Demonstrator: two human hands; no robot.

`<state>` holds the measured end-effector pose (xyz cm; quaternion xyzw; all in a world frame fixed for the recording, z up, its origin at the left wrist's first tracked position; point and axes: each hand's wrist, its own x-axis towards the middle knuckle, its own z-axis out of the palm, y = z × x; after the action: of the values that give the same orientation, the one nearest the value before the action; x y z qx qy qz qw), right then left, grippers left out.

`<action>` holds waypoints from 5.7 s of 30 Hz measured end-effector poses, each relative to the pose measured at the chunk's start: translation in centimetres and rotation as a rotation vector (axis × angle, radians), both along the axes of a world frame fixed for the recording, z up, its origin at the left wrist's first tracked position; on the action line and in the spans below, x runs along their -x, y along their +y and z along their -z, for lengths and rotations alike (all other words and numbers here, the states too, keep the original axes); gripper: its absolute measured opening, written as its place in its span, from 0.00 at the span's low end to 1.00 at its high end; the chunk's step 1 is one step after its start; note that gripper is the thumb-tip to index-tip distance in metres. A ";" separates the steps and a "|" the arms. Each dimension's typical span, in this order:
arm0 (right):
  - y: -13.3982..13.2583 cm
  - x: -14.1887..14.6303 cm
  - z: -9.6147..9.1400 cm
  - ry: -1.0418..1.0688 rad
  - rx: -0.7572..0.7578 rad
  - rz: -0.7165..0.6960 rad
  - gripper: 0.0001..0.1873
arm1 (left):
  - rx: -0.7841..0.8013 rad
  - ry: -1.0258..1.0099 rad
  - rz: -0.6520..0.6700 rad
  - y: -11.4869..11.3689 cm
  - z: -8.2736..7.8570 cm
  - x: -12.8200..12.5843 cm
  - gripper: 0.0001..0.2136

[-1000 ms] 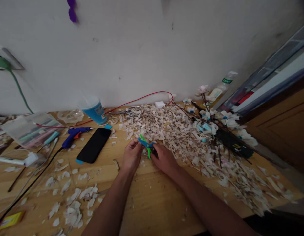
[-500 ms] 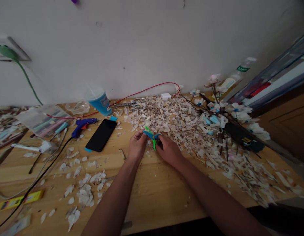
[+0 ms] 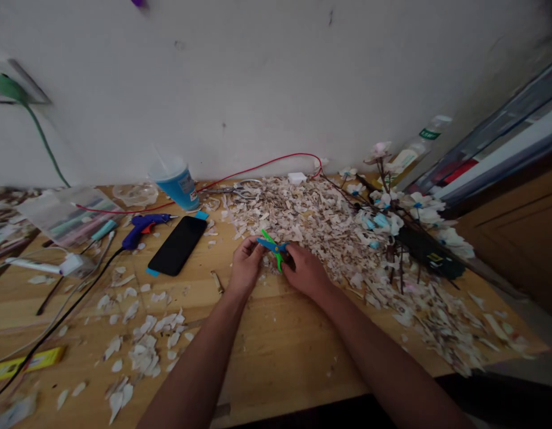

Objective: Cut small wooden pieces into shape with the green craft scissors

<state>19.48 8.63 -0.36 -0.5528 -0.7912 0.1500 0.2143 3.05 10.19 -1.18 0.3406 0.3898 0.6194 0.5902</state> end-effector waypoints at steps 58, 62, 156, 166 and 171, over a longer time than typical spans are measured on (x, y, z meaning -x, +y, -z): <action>0.5 -0.1 0.8 0.049 -0.123 -0.063 0.09 | 0.063 -0.177 0.056 0.2 0.7 -0.2 0.12; 0.5 -0.2 0.9 0.038 -0.131 -0.072 0.11 | 0.045 -0.096 0.038 0.2 0.9 0.0 0.12; 0.4 -0.3 0.6 -0.022 -0.119 -0.024 0.08 | 0.040 0.023 -0.027 0.2 0.8 0.1 0.11; 0.5 -0.2 0.6 -0.043 -0.088 0.001 0.05 | 0.021 0.161 -0.049 0.3 0.8 0.3 0.10; 0.6 -0.3 0.8 -0.040 -0.080 0.003 0.06 | -0.002 0.248 -0.067 0.0 0.3 0.4 0.10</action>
<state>19.80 9.21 -1.11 -0.5477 -0.8000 0.1067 0.2206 2.65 10.23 -1.47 0.4018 0.4705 0.5924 0.5160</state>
